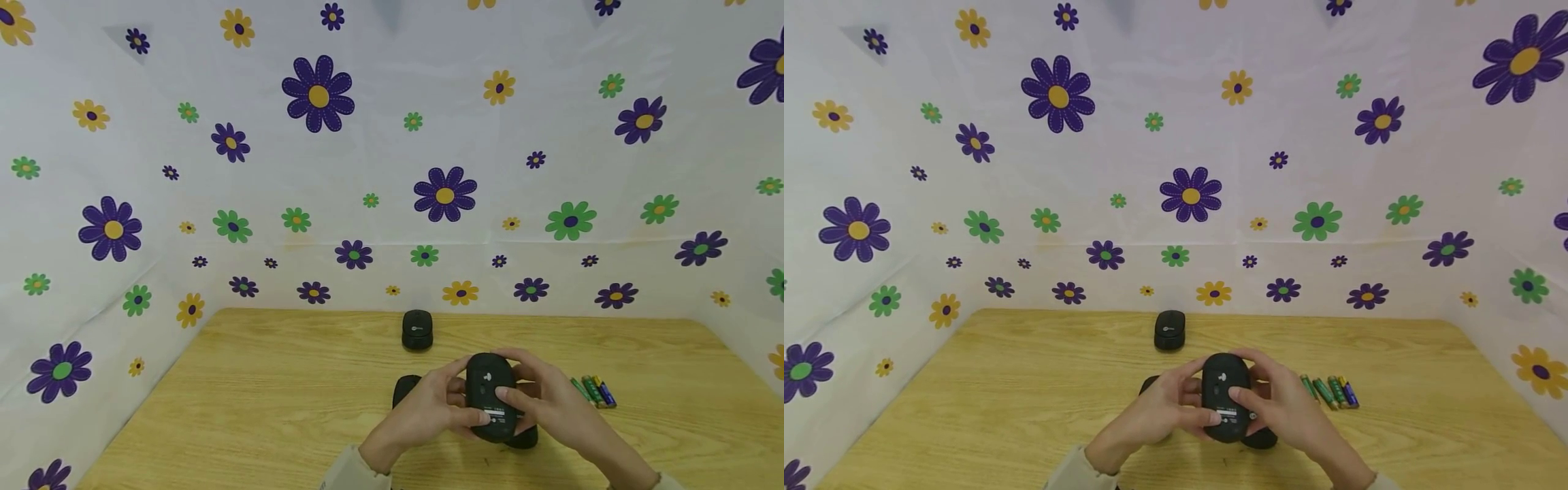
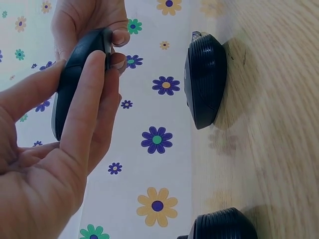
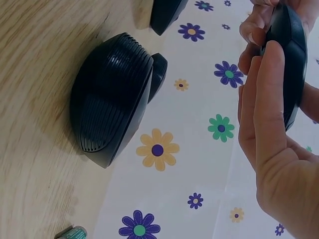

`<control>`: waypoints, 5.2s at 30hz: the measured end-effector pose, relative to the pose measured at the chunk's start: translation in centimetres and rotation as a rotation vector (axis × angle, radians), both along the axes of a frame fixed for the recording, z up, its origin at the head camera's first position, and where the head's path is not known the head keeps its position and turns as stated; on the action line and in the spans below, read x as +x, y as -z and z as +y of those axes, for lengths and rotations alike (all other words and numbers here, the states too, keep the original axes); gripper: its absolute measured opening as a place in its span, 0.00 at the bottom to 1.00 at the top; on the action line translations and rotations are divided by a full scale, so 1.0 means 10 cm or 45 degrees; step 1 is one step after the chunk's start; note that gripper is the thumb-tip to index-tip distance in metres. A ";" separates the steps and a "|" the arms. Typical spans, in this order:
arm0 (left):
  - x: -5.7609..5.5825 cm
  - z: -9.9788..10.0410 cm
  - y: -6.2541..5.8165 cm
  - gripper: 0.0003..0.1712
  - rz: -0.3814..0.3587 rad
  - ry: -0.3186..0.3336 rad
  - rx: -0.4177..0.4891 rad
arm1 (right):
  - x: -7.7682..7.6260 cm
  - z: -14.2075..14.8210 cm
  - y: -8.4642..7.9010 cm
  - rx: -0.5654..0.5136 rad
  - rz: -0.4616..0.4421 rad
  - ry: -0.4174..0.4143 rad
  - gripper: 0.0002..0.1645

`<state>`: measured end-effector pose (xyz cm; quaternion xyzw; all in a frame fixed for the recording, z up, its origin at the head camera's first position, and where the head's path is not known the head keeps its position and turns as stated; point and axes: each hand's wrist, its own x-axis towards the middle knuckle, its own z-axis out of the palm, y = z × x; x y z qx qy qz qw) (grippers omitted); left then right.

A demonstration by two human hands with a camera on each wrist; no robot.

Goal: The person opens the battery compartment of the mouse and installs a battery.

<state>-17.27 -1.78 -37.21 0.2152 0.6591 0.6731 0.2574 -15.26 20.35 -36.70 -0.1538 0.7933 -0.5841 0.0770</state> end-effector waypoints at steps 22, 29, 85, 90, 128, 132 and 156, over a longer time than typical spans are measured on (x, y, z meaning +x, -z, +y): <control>-0.01 0.01 0.02 0.46 0.023 -0.004 -0.031 | -0.01 0.00 0.02 -0.021 0.010 -0.012 0.32; 0.00 0.01 0.05 0.47 0.000 -0.016 -0.017 | 0.00 -0.02 0.03 -0.010 0.021 -0.014 0.33; 0.01 -0.08 0.11 0.48 -0.098 -0.036 0.044 | -0.80 0.29 -0.11 0.055 -0.011 0.419 0.24; 0.02 -0.10 0.10 0.48 -0.097 -0.047 0.049 | -0.90 0.29 -0.07 0.153 0.003 0.403 0.26; -0.01 -0.15 0.09 0.47 -0.099 -0.014 0.120 | -1.40 0.47 0.21 0.427 -0.223 0.480 0.19; -0.01 -0.15 0.09 0.48 -0.106 -0.025 0.120 | -1.42 0.47 0.26 0.436 -0.252 0.487 0.20; 0.00 -0.15 0.10 0.48 -0.104 -0.003 0.130 | -1.36 0.64 0.24 0.409 -0.207 0.539 0.17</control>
